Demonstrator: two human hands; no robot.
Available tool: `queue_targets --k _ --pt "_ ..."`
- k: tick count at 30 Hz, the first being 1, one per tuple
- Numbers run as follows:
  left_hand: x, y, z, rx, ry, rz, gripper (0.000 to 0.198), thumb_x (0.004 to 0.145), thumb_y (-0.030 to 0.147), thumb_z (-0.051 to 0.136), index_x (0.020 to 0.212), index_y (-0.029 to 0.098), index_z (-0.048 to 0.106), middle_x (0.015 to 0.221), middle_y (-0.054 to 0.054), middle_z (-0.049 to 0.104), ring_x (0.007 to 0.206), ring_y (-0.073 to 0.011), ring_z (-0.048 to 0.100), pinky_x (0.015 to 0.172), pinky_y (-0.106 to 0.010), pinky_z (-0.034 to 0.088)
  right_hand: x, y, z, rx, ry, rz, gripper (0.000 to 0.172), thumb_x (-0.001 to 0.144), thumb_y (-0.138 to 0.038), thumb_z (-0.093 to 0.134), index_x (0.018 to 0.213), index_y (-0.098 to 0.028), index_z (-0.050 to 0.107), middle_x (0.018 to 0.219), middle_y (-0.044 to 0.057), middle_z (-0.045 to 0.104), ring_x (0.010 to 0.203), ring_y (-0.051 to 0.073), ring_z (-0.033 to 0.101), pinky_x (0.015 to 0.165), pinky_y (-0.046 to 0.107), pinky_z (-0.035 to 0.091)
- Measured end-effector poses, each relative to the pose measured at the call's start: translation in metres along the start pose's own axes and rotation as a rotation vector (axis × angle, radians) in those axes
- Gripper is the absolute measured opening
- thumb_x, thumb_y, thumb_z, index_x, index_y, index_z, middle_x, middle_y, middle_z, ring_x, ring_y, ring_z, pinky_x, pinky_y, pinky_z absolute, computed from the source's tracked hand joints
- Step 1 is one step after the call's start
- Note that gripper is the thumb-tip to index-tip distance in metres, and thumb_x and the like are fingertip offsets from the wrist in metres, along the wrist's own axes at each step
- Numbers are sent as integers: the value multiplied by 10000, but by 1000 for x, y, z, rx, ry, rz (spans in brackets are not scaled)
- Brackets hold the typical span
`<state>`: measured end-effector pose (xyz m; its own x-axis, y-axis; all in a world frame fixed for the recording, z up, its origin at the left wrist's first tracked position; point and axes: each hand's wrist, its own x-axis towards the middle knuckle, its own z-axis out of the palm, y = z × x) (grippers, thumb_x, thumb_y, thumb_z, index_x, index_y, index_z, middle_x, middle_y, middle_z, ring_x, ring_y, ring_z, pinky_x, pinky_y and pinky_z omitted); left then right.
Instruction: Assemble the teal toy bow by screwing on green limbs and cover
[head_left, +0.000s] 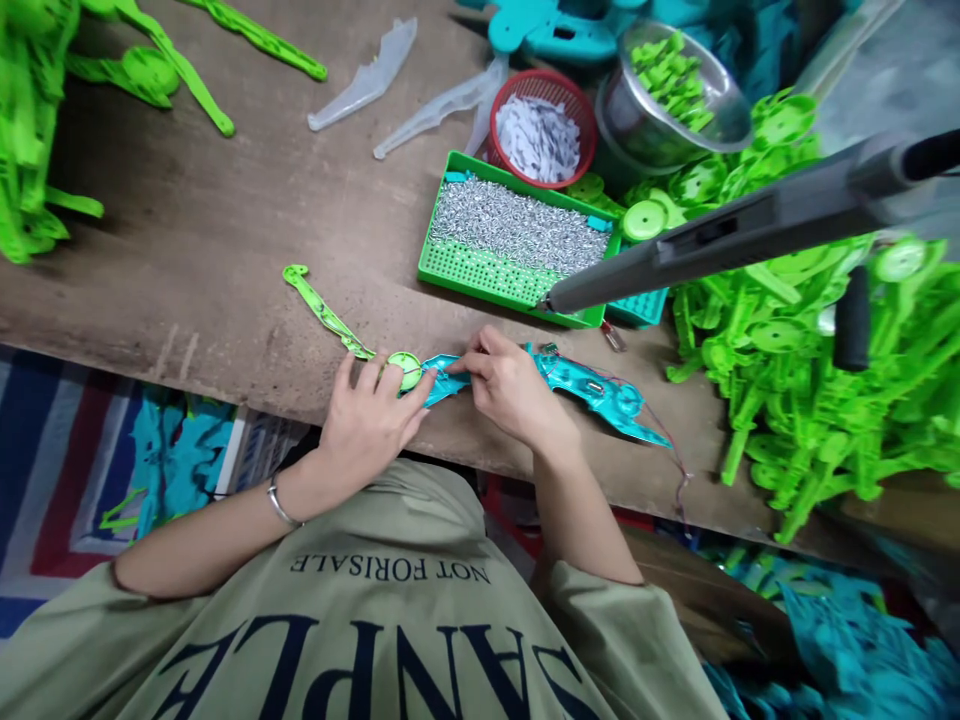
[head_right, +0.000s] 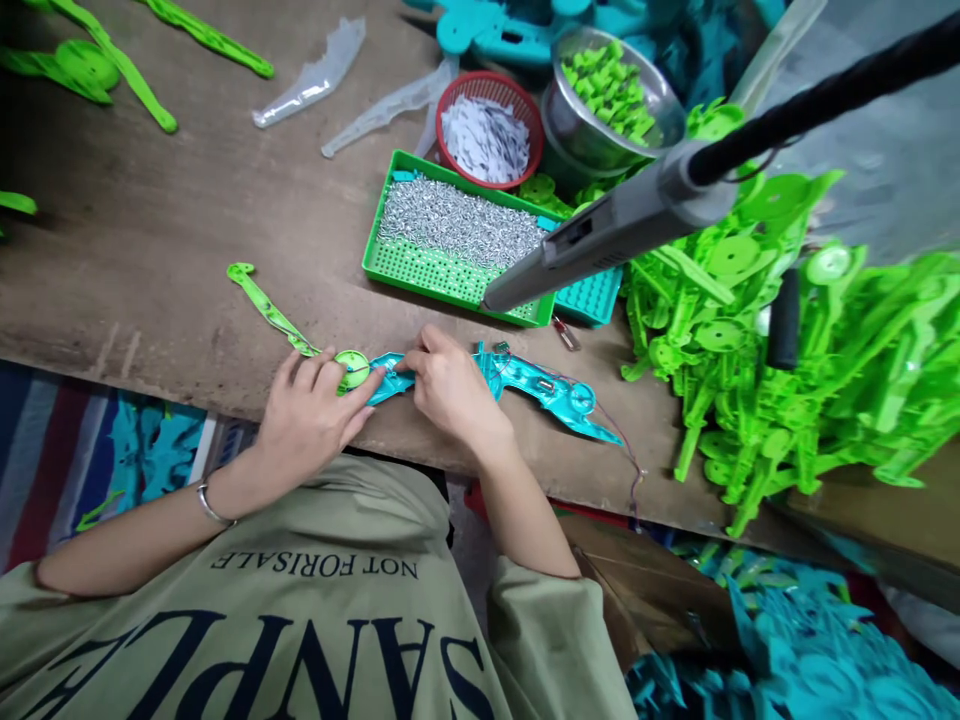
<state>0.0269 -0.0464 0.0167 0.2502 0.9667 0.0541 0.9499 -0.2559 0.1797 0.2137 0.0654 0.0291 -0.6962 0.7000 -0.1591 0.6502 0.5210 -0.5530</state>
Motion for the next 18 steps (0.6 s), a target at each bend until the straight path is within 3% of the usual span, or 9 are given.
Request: queue_targets --k 7,18 --pt "-1 0 2 41 33 16 447 956 289 596 1402 257 607 1113 -159 673 1215 -369 592 1045 -609 466 -16 14 -4 45 193 135 198 877 -90 479 882 -171 660 885 75 649 797 194 595 767 324 473" --pt "3 0 5 90 66 52 427 952 289 612 1375 235 636 1081 -164 676 1173 -374 614 1027 -616 475 -23 20 7 -101 211 138 258 841 -80 494 852 -174 734 873 94 670 809 220 637 753 332 499"
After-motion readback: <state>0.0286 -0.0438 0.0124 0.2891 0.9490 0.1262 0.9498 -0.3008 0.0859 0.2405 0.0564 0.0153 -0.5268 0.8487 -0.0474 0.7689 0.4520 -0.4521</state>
